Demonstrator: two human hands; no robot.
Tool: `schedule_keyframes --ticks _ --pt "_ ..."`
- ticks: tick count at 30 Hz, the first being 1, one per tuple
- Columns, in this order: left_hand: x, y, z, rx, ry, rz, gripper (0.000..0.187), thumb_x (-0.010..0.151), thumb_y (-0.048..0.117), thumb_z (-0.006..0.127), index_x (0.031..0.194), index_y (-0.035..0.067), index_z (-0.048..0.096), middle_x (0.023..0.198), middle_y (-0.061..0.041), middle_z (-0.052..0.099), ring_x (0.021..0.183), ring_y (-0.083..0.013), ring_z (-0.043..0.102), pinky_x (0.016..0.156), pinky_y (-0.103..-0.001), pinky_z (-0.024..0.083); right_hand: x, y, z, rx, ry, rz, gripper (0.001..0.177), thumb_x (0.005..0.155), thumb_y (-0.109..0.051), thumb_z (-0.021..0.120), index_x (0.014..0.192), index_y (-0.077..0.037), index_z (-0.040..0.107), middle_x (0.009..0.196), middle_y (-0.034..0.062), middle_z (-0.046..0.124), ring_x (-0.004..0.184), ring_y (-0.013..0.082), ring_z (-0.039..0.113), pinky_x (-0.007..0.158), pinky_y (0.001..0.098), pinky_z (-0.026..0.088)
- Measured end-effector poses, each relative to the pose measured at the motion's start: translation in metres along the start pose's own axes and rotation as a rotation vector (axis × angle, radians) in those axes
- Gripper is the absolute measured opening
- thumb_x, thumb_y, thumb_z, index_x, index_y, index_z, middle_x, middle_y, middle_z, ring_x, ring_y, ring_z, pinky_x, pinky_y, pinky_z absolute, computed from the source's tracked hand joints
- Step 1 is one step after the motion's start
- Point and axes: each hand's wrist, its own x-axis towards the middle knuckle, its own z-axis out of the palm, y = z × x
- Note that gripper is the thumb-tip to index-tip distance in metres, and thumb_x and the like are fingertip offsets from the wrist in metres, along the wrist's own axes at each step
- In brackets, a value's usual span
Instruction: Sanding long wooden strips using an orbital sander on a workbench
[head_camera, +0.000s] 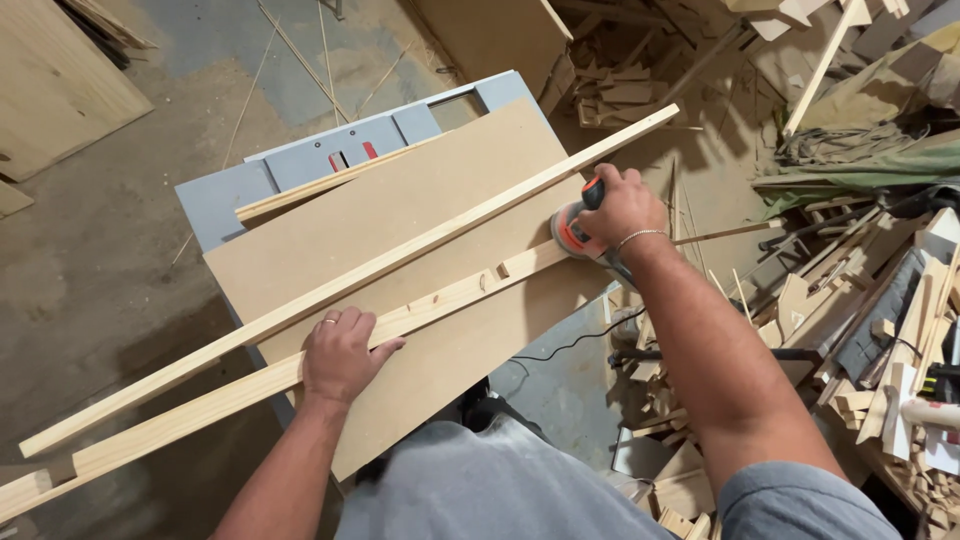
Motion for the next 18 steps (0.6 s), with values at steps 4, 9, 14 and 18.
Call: schedule_keyframes --ticks 4,9,14,18 --pt "-0.001 -0.001 0.003 -0.002 0.006 0.007 0.057 0.084 0.075 0.060 0.087 0.018 0.065 0.081 -0.002 0.055 0.080 -0.0267 0.064 0.071 -0.038 0.054 0.016 0.010 0.006 0.009 0.005 0.022 0.074 0.076 -0.048 0.070 0.145 -0.037 0.045 0.127 0.0070 0.054 0.118 0.0351 0.066 0.099 0.0494 0.054" --pt "0.004 0.001 -0.001 -0.004 0.003 0.012 0.056 0.084 0.074 0.060 0.083 0.018 0.063 0.079 -0.002 0.054 0.078 -0.0269 0.063 0.069 -0.038 0.054 0.025 0.019 0.003 -0.012 0.001 0.036 0.074 0.076 -0.048 0.070 0.145 -0.038 0.045 0.127 0.0066 0.054 0.118 0.0351 0.066 0.100 0.0475 0.053" --pt "0.004 0.002 0.000 -0.006 0.023 0.017 0.056 0.085 0.074 0.060 0.084 0.018 0.062 0.080 -0.002 0.054 0.078 -0.0265 0.063 0.069 -0.038 0.053 0.027 0.027 -0.001 -0.011 0.004 0.032 0.076 0.076 -0.048 0.072 0.145 -0.035 0.045 0.130 0.0088 0.054 0.121 0.0377 0.064 0.102 0.0475 0.052" --pt "0.006 0.002 0.000 -0.009 0.013 0.017 0.056 0.082 0.074 0.063 0.083 0.018 0.063 0.079 -0.002 0.054 0.078 -0.0265 0.063 0.069 -0.038 0.053 0.032 0.038 0.001 0.005 0.000 0.085 0.074 0.077 -0.049 0.071 0.145 -0.038 0.044 0.134 0.0071 0.053 0.123 0.0344 0.063 0.103 0.0464 0.052"
